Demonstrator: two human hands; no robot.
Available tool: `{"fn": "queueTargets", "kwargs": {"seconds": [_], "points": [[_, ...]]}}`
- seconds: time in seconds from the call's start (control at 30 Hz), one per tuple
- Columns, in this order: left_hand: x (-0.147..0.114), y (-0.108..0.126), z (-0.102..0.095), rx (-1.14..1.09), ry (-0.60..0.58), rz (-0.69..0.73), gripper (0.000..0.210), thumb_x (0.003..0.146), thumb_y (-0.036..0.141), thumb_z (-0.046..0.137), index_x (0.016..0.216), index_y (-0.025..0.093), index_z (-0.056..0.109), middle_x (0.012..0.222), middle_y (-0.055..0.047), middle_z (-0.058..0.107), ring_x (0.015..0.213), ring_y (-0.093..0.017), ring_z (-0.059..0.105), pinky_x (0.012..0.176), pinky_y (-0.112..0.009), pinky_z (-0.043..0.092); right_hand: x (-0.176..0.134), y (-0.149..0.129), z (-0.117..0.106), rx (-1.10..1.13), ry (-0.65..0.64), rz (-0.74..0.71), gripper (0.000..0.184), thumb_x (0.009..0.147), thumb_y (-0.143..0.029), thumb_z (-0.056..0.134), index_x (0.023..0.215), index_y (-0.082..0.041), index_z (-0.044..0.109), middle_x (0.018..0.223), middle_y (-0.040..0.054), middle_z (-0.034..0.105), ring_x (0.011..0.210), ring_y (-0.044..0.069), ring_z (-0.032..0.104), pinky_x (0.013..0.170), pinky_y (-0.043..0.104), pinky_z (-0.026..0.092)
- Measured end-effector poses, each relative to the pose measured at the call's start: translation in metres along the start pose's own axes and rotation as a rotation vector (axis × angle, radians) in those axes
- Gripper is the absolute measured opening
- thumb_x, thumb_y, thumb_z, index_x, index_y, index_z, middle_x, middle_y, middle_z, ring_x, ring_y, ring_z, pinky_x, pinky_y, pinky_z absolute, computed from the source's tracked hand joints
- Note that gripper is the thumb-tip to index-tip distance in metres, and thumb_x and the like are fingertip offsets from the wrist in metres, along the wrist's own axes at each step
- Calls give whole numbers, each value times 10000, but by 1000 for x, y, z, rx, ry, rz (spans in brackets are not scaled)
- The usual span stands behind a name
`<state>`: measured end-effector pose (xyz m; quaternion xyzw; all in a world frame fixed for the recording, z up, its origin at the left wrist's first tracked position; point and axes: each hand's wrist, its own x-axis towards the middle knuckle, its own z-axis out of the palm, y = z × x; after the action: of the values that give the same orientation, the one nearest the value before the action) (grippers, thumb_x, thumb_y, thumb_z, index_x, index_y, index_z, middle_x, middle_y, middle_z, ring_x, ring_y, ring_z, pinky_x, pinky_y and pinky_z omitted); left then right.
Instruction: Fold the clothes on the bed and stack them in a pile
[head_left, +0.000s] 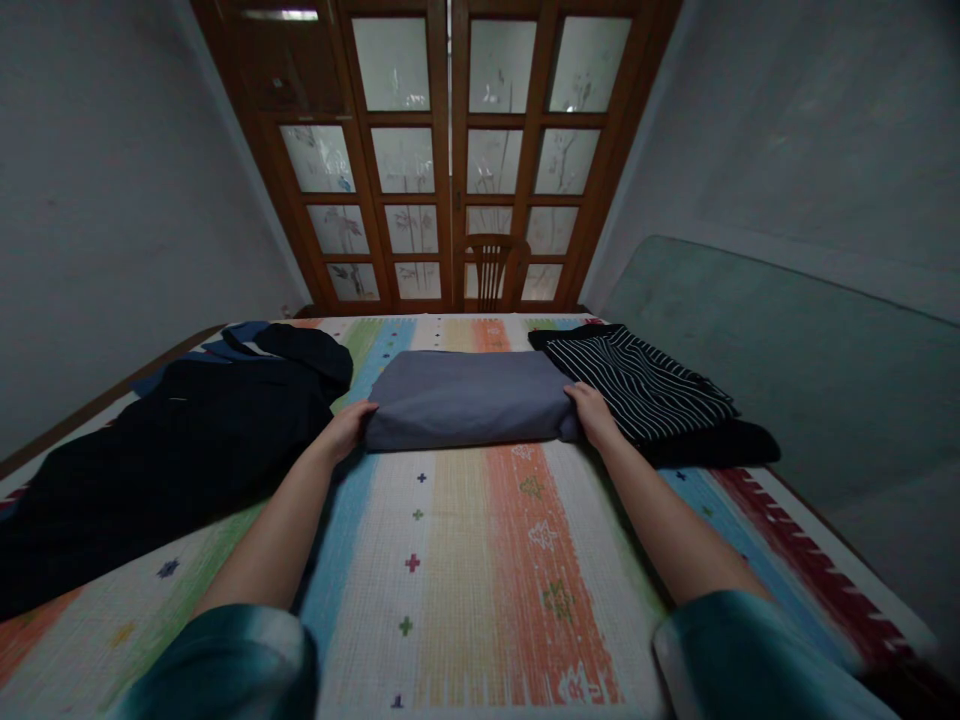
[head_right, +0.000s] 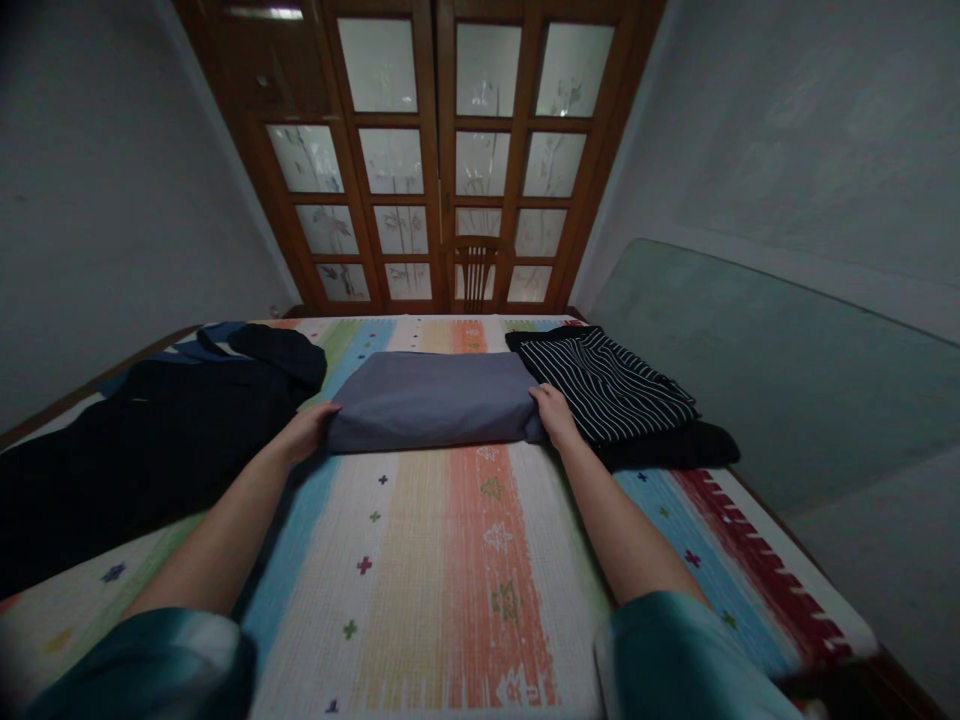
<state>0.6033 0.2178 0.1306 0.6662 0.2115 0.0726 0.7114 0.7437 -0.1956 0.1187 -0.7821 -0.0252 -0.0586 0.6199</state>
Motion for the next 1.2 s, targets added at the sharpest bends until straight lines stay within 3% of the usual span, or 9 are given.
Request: {"fn": "queueTargets", "kwargs": {"seconds": [0.1, 0.27, 0.4, 0.57, 0.67, 0.8, 0.9, 1.07, 1.2], "points": [[-19, -10, -4, 71, -122, -9, 378, 582, 453, 765, 818, 164, 703, 804, -54, 734, 776, -207, 678, 731, -293, 514, -20, 11, -11, -50, -132, 93, 364, 632, -561, 626, 690, -204, 580, 668, -8, 603, 705, 172, 542, 676, 276, 410], [-31, -12, -4, 180, -128, 71, 435, 555, 578, 765, 712, 178, 701, 745, -56, 719, 764, -222, 651, 709, -301, 496, -38, 8, -23, 17, -361, 56, 390, 606, -562, 681, 744, -203, 622, 752, 27, 660, 799, 191, 595, 772, 299, 446], [-32, -14, -10, 283, -47, 146, 451, 578, 638, 695, 580, 194, 612, 595, -9, 612, 616, -165, 551, 588, -265, 420, -43, 9, -35, -24, -317, 36, 389, 621, -596, 634, 643, -215, 557, 644, 2, 588, 693, 169, 559, 670, 274, 425], [-37, -22, -20, 522, -112, 205, 456, 674, 588, 598, 496, 220, 398, 478, 46, 385, 484, -113, 375, 511, -253, 306, -47, 20, -45, -396, -346, -11, 342, 687, -515, 539, 534, -218, 469, 516, -20, 462, 545, 142, 457, 548, 267, 339], [-38, -20, -19, 666, -24, 305, 322, 702, 482, 592, 583, 225, 441, 560, 17, 467, 558, -153, 476, 574, -280, 378, -46, 14, -43, -695, -298, -136, 249, 712, -426, 542, 686, -185, 601, 657, 39, 591, 644, 186, 540, 626, 297, 402], [-37, -3, 9, 988, 219, 549, 269, 768, 343, 564, 974, 174, 597, 992, -123, 631, 991, -298, 583, 891, -408, 441, -42, -11, -17, -860, -159, -430, 468, 790, -382, 528, 1159, -111, 624, 1126, 169, 633, 1065, 292, 560, 942, 386, 413], [-31, 6, 53, 1223, 96, 597, 396, 844, 366, 496, 1160, 149, 596, 1204, -156, 603, 1166, -315, 520, 1037, -425, 370, -39, -33, 26, -901, -218, -524, 498, 881, -402, 444, 1271, -124, 581, 1241, 168, 594, 1205, 308, 488, 1044, 420, 349], [-10, -10, 114, 1412, -56, 414, 752, 872, 631, 392, 1459, 162, 384, 1545, -181, 319, 1422, -364, 263, 1129, -533, 225, -34, -36, 93, -1084, -389, -373, 654, 935, -588, 313, 1453, -202, 414, 1516, 134, 375, 1402, 344, 274, 1118, 519, 212], [6, -27, 106, 1466, -62, 328, 899, 811, 780, 308, 1508, 212, 317, 1593, -143, 216, 1465, -371, 144, 1149, -591, 102, -20, -8, 90, -1160, -428, -231, 767, 920, -666, 237, 1517, -187, 294, 1591, 133, 215, 1452, 341, 180, 1144, 523, 144]]}}
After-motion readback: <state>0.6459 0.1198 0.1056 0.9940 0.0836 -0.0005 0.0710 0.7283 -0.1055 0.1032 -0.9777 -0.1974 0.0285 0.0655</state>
